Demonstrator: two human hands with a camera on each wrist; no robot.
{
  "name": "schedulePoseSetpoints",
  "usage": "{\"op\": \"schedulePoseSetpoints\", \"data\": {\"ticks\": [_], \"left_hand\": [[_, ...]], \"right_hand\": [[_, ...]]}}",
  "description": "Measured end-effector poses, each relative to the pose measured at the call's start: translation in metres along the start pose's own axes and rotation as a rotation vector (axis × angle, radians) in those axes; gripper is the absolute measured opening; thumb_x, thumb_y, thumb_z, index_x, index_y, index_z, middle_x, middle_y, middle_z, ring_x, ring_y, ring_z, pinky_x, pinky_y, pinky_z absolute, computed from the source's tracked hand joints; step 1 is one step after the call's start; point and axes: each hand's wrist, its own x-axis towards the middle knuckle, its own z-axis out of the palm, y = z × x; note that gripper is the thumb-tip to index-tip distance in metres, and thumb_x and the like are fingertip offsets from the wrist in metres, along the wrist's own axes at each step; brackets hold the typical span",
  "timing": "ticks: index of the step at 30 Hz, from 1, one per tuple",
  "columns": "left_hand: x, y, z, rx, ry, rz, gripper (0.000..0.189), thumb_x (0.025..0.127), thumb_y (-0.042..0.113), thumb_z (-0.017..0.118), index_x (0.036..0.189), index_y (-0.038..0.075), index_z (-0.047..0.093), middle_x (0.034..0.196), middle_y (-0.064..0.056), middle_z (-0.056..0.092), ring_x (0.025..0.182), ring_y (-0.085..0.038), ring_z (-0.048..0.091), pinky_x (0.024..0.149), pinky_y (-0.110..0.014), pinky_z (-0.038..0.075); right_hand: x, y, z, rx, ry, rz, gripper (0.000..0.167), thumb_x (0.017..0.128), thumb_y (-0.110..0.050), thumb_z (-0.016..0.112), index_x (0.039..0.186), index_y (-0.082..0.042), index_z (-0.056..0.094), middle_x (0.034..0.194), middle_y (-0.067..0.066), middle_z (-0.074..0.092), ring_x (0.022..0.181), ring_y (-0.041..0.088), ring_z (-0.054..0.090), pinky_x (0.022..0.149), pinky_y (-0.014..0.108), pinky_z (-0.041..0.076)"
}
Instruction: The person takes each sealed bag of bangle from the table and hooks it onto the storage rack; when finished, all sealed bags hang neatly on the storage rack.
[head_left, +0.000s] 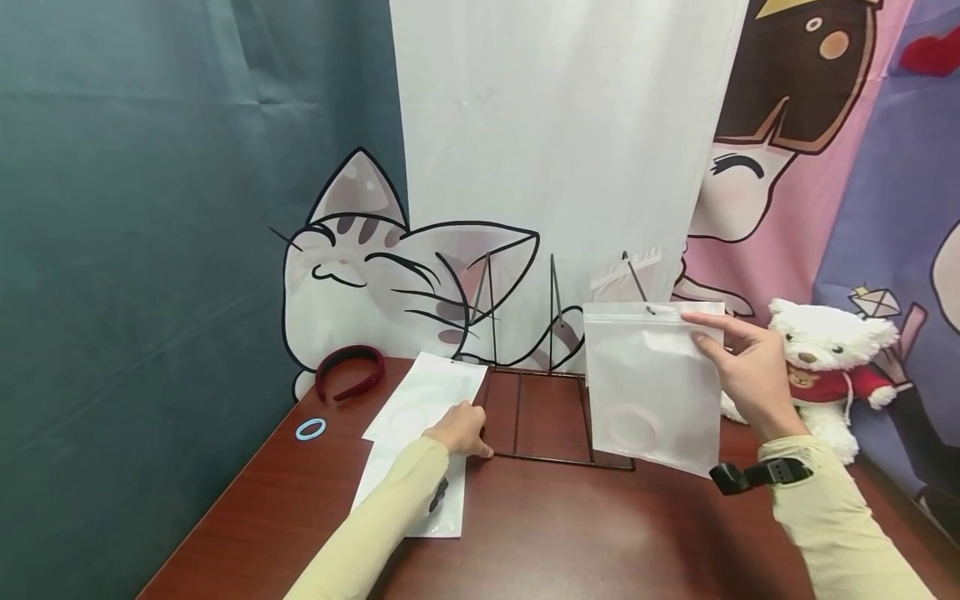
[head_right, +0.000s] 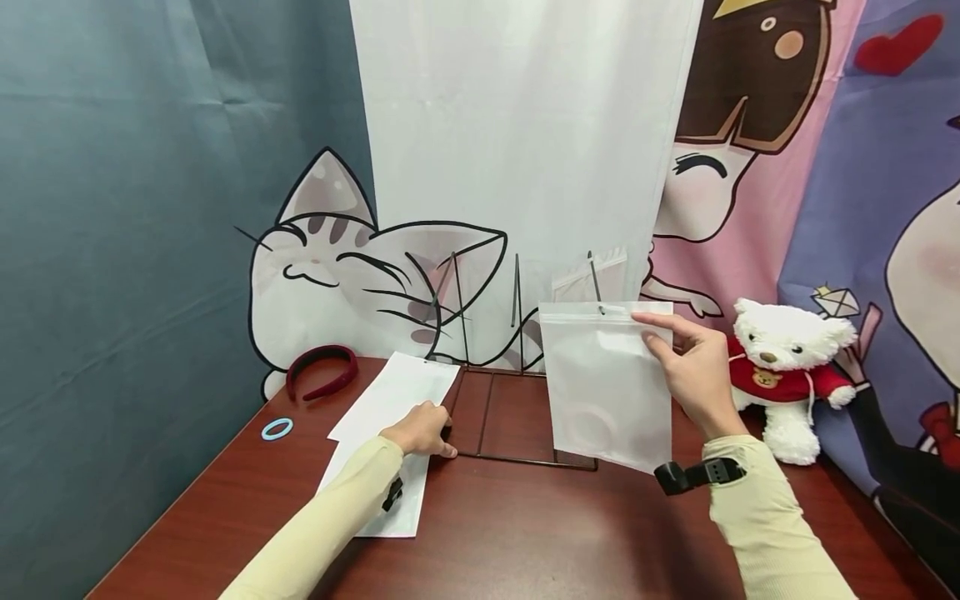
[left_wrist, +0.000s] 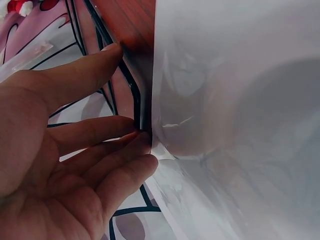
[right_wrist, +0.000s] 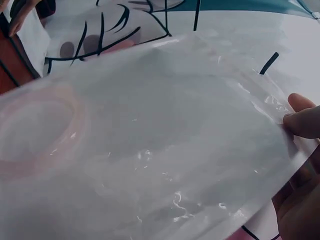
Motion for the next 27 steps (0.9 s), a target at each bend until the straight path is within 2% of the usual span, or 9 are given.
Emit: {"op": "schedulePoseSetpoints", "data": {"ticks": [6,9,11,13,14,18,21,25,27], "left_hand": [[0.001,0.000,0.000,0.019,0.002,-0.001,0.037,0.073,0.034,0.090,0.076,0.009,0.064,0.078,-0.006,0.060,0.072,-0.017,0.052,0.066,-0.030,0.046],[0.001,-0.001,0.000,0.018,-0.002,-0.002,0.037,0.073,0.034,0.090,0.076,0.008,0.064,0.079,-0.006,0.060,0.072,-0.017,0.052,0.066,-0.030,0.046],[0.002,-0.001,0.001,0.010,-0.002,0.002,0.037,0.073,0.034,0.090,0.075,0.009,0.063,0.078,-0.006,0.060,0.072,-0.017,0.052,0.065,-0.030,0.046],[0.002,-0.001,0.001,0.005,-0.002,0.007,0.037,0.074,0.034,0.089,0.074,0.009,0.063,0.077,-0.005,0.059,0.071,-0.017,0.051,0.064,-0.030,0.045],[0.002,-0.001,0.001,0.003,-0.001,0.008,0.037,0.074,0.034,0.089,0.074,0.009,0.062,0.077,-0.005,0.059,0.071,-0.017,0.051,0.064,-0.029,0.044],[0.001,-0.001,0.002,0.000,0.003,0.010,0.037,0.074,0.034,0.089,0.072,0.009,0.061,0.075,-0.004,0.057,0.070,-0.016,0.050,0.063,-0.029,0.043],[0.001,-0.003,0.002,-0.006,0.002,0.006,0.038,0.074,0.033,0.089,0.070,0.010,0.060,0.073,-0.004,0.056,0.069,-0.016,0.050,0.062,-0.029,0.042],[0.001,-0.003,0.001,-0.008,-0.001,0.008,0.038,0.074,0.034,0.089,0.070,0.010,0.060,0.073,-0.004,0.056,0.069,-0.016,0.050,0.062,-0.029,0.042],[0.001,-0.003,0.000,0.002,0.001,0.012,0.038,0.074,0.034,0.089,0.071,0.009,0.061,0.073,-0.004,0.057,0.069,-0.016,0.050,0.063,-0.029,0.043]], "right_hand": [[0.008,0.007,0.004,-0.043,-0.026,0.014,0.032,0.092,-0.005,0.069,0.123,-0.007,0.072,0.061,-0.025,0.043,0.056,-0.007,0.034,0.049,0.017,0.031],[0.012,0.010,0.005,-0.072,-0.075,0.040,0.036,0.093,-0.008,0.069,0.129,-0.012,0.069,0.096,-0.028,0.062,0.072,-0.013,0.049,0.059,0.010,0.042],[0.013,0.011,0.006,-0.113,-0.113,0.047,0.042,0.094,-0.010,0.069,0.134,-0.016,0.065,0.107,-0.018,0.064,0.078,-0.014,0.053,0.063,0.006,0.044],[0.015,0.014,0.007,-0.144,-0.157,0.040,0.048,0.094,-0.009,0.069,0.140,-0.018,0.061,0.137,-0.008,0.058,0.094,-0.014,0.056,0.072,0.005,0.046],[0.015,0.016,0.007,-0.165,-0.174,0.026,0.050,0.093,-0.009,0.069,0.142,-0.019,0.059,0.141,-0.001,0.056,0.097,-0.014,0.056,0.074,0.005,0.046],[0.017,0.023,0.010,-0.228,-0.234,-0.016,0.058,0.093,-0.010,0.069,0.147,-0.024,0.052,0.143,0.018,0.055,0.085,-0.015,0.058,0.066,0.010,0.047],[0.019,0.027,0.015,-0.269,-0.264,-0.028,0.061,0.094,-0.014,0.070,0.149,-0.029,0.049,0.141,0.019,0.057,0.082,-0.016,0.057,0.062,0.015,0.047],[0.020,0.035,0.021,-0.321,-0.294,-0.015,0.061,0.095,-0.018,0.069,0.151,-0.030,0.047,0.149,0.015,0.052,0.092,0.001,0.060,0.067,0.024,0.049],[0.021,0.038,0.023,-0.327,-0.307,0.000,0.061,0.096,-0.018,0.068,0.152,-0.027,0.045,0.154,0.016,0.047,0.108,0.019,0.060,0.081,0.035,0.051]]}}
